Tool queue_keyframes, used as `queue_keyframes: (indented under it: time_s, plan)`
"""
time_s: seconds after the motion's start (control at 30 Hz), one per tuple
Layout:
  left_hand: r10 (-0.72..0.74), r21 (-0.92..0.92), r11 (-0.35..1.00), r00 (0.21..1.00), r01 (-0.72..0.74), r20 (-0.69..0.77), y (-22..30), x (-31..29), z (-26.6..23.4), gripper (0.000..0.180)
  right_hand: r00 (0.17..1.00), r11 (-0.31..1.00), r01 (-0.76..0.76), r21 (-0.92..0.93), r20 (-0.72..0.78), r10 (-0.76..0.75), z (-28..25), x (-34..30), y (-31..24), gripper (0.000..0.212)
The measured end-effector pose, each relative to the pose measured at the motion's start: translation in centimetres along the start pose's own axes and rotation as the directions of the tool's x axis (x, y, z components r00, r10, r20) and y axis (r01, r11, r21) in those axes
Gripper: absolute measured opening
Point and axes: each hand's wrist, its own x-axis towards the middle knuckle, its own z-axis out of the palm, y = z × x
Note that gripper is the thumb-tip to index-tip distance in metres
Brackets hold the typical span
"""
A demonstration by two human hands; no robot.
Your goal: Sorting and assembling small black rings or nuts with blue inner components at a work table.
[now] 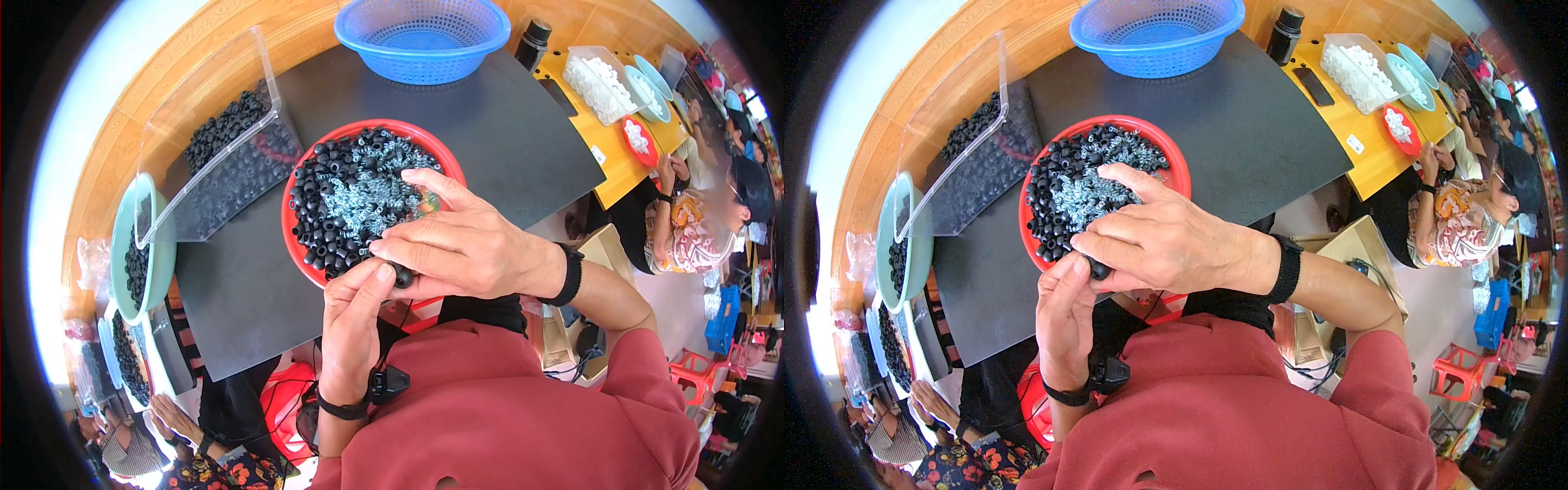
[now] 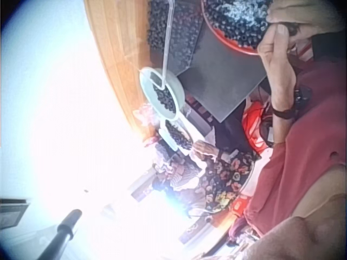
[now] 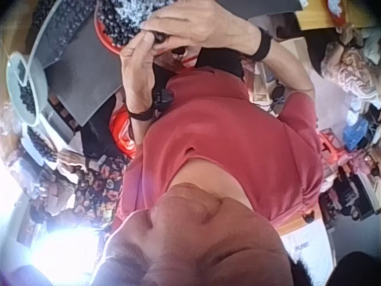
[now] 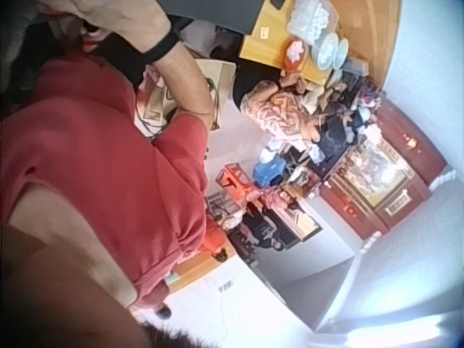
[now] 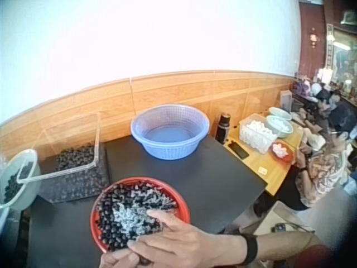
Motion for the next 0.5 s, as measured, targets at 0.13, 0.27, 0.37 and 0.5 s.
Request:
queue_keyframes:
  time_s: [0.13, 0.27, 0.37, 0.5]
  plan:
    - [0.002, 0.027, 1.0, 1.0, -0.002, 0.005, -0.2, -0.2, 0.0, 0.028, 1.0, 1.0, 0.0, 0.017, -0.01, 0.0, -0.4, 0.0, 0.1, 0.042]
    - [0.003, 0.085, 0.996, 1.0, -0.001, -0.018, -0.2, -0.4, 0.1, 0.026, 1.0, 0.996, -0.008, 0.092, 0.005, 0.007, -0.3, -0.3, 0.5, 0.043]
    - [0.035, 0.192, 0.981, 0.999, -0.029, -0.032, 0.1, -0.4, 0.6, 0.025, 0.999, 0.987, 0.003, 0.159, 0.044, -0.01, -0.6, -0.1, 0.8, 0.042]
    - [0.061, 0.298, 0.953, 0.998, -0.055, -0.01, 0.6, -0.5, 1.0, 0.024, 0.999, 0.975, 0.012, 0.223, 0.041, -0.022, -0.5, -0.3, 1.4, 0.04]
